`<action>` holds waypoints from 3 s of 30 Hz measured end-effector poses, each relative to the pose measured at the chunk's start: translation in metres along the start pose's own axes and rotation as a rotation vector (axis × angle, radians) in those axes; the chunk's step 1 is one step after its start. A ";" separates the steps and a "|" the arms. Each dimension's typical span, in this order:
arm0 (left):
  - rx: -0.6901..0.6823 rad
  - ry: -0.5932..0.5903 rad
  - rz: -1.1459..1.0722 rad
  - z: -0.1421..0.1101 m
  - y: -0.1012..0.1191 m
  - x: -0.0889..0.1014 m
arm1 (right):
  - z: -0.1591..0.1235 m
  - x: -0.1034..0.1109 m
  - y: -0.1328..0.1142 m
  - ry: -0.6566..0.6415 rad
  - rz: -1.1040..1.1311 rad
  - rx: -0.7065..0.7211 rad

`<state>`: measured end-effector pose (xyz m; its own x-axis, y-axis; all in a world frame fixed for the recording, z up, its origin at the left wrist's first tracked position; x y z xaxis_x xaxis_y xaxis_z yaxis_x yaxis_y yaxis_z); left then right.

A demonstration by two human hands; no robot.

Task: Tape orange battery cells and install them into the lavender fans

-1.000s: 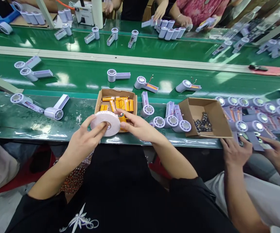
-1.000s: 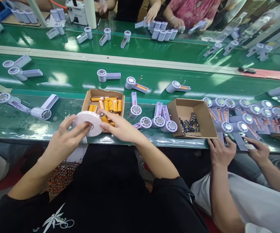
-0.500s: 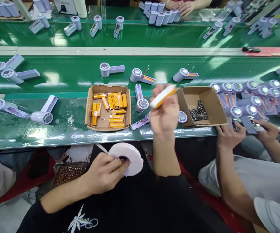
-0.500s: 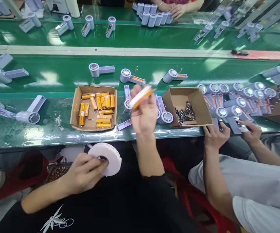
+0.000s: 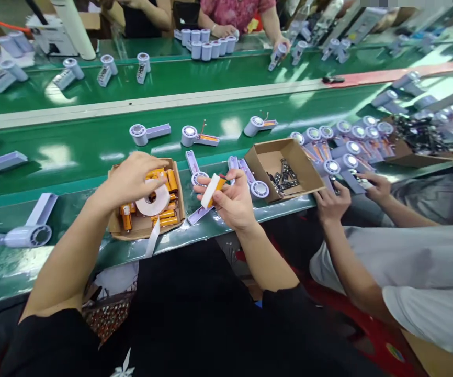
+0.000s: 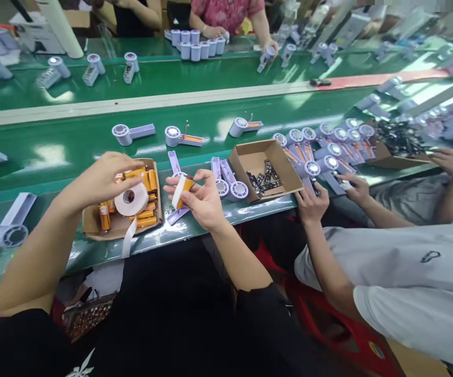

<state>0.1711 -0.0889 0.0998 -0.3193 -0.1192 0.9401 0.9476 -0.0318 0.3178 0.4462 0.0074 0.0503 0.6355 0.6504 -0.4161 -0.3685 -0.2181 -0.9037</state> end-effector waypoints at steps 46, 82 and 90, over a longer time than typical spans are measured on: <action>0.433 -0.143 0.135 0.154 -0.159 -0.040 | 0.284 -0.034 0.077 -0.480 -1.429 0.223; 0.429 -0.041 0.009 0.185 -0.137 -0.060 | 0.299 -0.027 0.069 -0.570 -1.638 0.109; 0.425 -0.044 0.013 0.192 -0.130 -0.064 | 0.294 -0.030 0.066 -0.694 -1.822 0.134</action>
<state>0.0667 0.1133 0.0219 -0.3162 -0.0738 0.9458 0.8670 0.3823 0.3197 0.2030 0.1876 0.0327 -0.0664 0.1325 0.9890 0.2507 0.9616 -0.1120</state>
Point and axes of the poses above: each hand's wrist, its own z-axis towards the middle knuckle, its own x-axis out of the back of the hand, y = z × x, the point moved 2 cm from there along z, towards the middle knuckle, and after that the axes turned 3 degrees about y, right-handed, at the moved point
